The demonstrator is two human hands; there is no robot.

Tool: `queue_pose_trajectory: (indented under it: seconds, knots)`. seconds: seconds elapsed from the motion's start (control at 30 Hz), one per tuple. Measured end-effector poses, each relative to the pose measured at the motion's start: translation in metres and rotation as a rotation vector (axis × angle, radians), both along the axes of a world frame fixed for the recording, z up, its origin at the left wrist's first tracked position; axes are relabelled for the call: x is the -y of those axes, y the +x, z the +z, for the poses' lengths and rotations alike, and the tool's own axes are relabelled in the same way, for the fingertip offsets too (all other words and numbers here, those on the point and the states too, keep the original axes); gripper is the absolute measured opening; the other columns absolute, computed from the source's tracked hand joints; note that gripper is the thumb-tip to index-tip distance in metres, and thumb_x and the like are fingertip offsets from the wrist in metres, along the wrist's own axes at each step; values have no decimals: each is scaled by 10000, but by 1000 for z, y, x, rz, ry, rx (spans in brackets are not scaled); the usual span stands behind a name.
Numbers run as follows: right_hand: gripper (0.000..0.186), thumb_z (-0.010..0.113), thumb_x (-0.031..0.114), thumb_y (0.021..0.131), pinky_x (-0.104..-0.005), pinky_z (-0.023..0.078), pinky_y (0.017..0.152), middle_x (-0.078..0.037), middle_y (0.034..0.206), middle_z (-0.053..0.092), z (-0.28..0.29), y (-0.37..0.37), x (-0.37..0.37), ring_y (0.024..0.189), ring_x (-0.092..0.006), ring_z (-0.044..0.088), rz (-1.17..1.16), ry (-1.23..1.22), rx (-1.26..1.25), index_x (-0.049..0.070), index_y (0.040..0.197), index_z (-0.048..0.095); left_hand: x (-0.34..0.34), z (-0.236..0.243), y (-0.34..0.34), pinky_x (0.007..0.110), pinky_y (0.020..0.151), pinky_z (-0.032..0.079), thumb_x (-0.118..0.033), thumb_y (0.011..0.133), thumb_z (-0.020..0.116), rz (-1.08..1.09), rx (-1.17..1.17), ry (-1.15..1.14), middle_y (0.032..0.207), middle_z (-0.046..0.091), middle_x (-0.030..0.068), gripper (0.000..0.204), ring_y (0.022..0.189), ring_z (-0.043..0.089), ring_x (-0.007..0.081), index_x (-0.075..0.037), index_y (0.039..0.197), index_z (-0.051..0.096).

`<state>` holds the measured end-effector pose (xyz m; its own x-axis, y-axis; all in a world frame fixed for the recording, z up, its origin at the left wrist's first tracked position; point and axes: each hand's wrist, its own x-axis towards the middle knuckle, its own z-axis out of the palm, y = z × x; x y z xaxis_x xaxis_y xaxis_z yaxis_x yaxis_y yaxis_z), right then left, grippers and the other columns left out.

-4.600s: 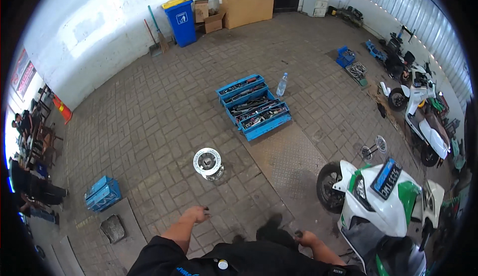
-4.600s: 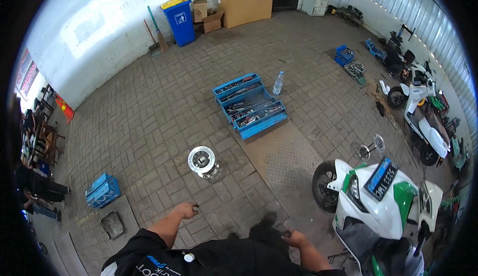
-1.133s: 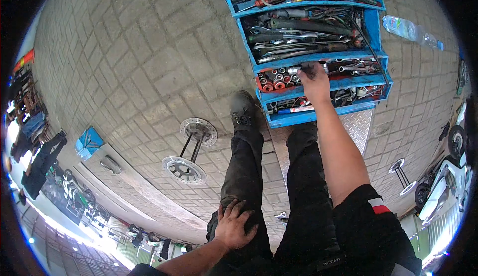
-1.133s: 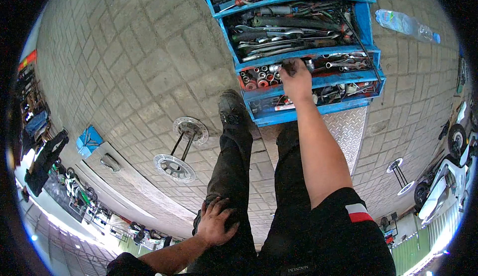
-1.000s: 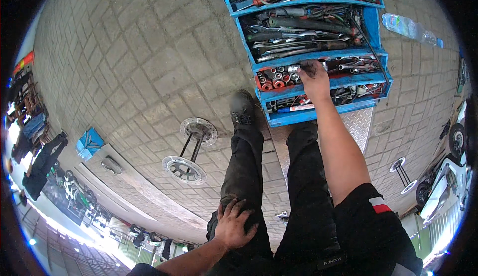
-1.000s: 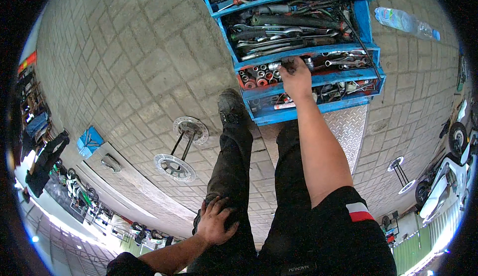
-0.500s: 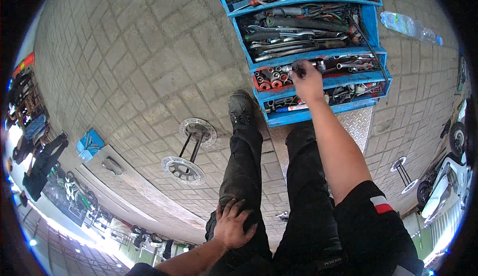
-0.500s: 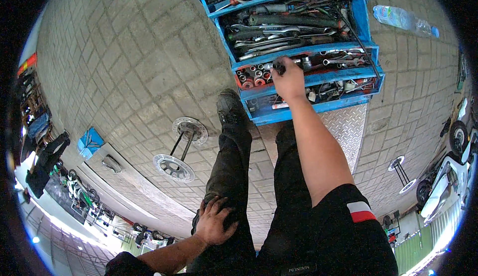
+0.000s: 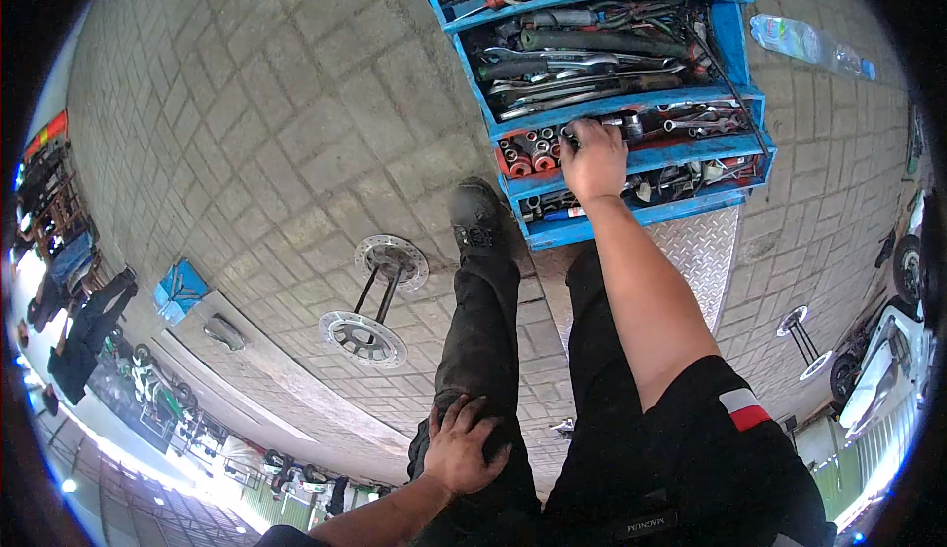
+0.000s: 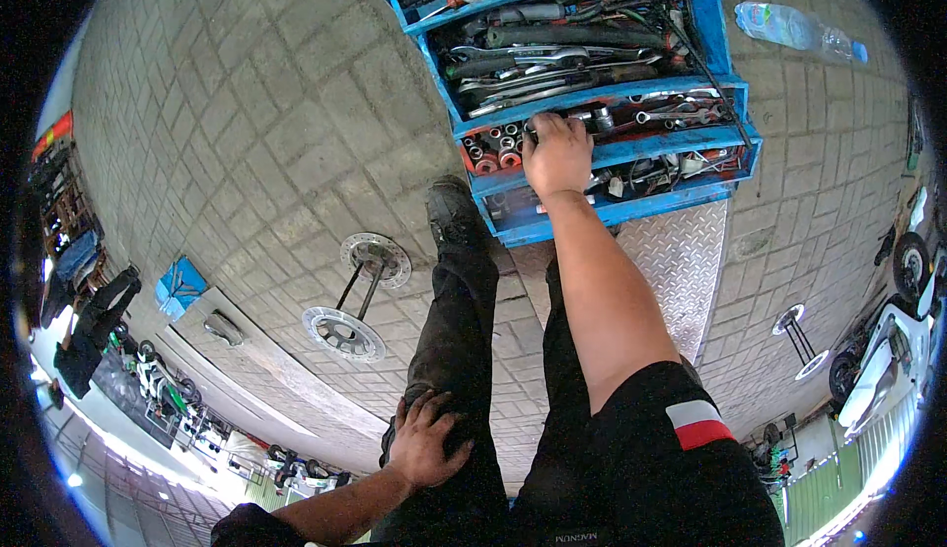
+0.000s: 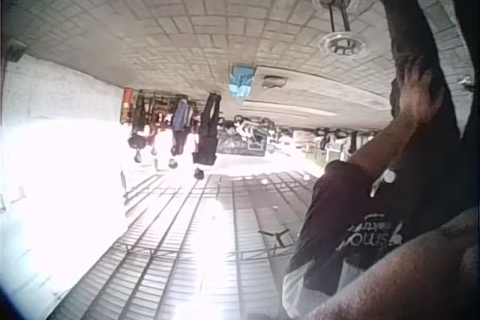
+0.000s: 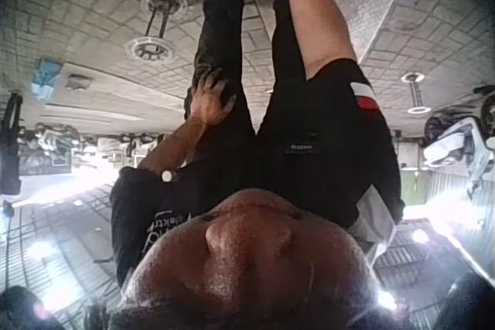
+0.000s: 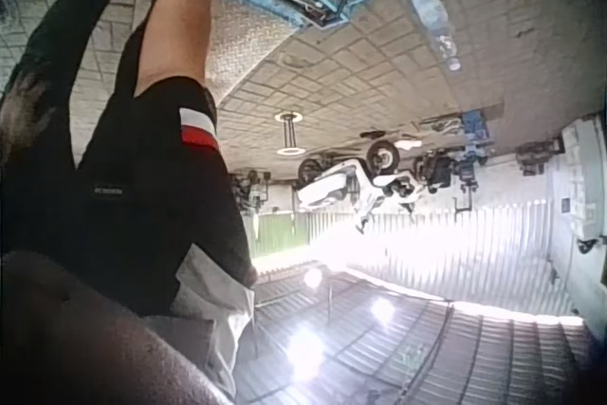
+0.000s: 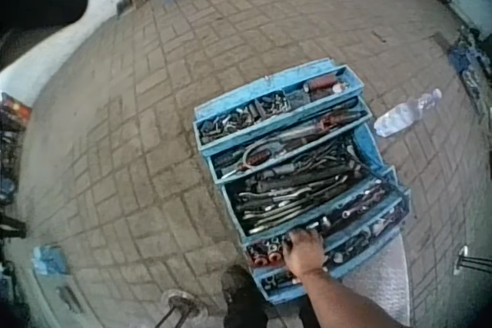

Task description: The person removes a bolt from a scooter frame using a pneumatic impact wrench, then manually attaches and tightens a kickstand bracket and spring before retrieving a socket from a toolbox and further securing the components.

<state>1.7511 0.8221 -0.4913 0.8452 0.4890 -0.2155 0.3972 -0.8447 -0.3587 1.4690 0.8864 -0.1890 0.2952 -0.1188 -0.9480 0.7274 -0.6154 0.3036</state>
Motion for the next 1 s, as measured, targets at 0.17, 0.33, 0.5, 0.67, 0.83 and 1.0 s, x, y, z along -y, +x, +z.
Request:
queue_pose_trajectory:
  seconds: [0.17, 0.33, 0.5, 0.67, 0.83, 1.0]
  knots:
    - [328, 657, 267, 754, -448, 417, 883, -105, 1092, 576, 4, 4, 0, 1041, -320, 521, -132, -80, -133, 113, 1034, 588, 1, 0, -1, 577, 1097, 88, -472, 805, 574, -2, 1, 1, 1400, 348, 166, 527, 1344, 232, 376, -131, 1205, 556]
    - [389, 655, 284, 765, -461, 433, 871, -137, 1090, 577, 1, 14, -1, 1051, -335, 537, -168, -166, -235, 78, 1080, 557, 1, 0, 1, 574, 1098, 86, -477, 810, 566, -17, -2, -7, 1406, 344, 163, 530, 1350, 224, 374, -134, 1215, 553]
    - [365, 641, 285, 788, -464, 447, 858, -159, 1036, 627, 12, 18, -14, 982, -323, 606, -259, -261, -394, 71, 1069, 547, 2, 0, -1, 575, 1099, 85, -481, 812, 562, -15, -16, 7, 1407, 347, 152, 533, 1350, 225, 375, -137, 1219, 552]
    - [324, 648, 268, 777, -460, 458, 841, -144, 1020, 641, 6, 20, -10, 966, -329, 613, -310, -208, -352, 64, 1016, 567, 2, 1, 1, 577, 1097, 88, -468, 809, 568, -2, -9, 6, 1408, 351, 137, 520, 1344, 237, 365, -138, 1210, 556]
    - [306, 665, 257, 761, -445, 467, 833, -126, 1028, 642, 8, 21, -13, 964, -326, 612, -360, -171, -385, 61, 983, 587, 5, 2, -2, 574, 1098, 86, -472, 809, 565, -9, -5, 22, 1409, 351, 133, 522, 1348, 232, 358, -139, 1211, 550]
    - [307, 669, 281, 759, -434, 472, 831, -125, 1001, 650, 3, 22, -10, 948, -313, 619, -401, -159, -426, 91, 996, 620, 6, 2, -3, 570, 1101, 84, -476, 809, 565, -30, 5, 31, 1410, 350, 131, 530, 1352, 228, 352, -142, 1219, 542]
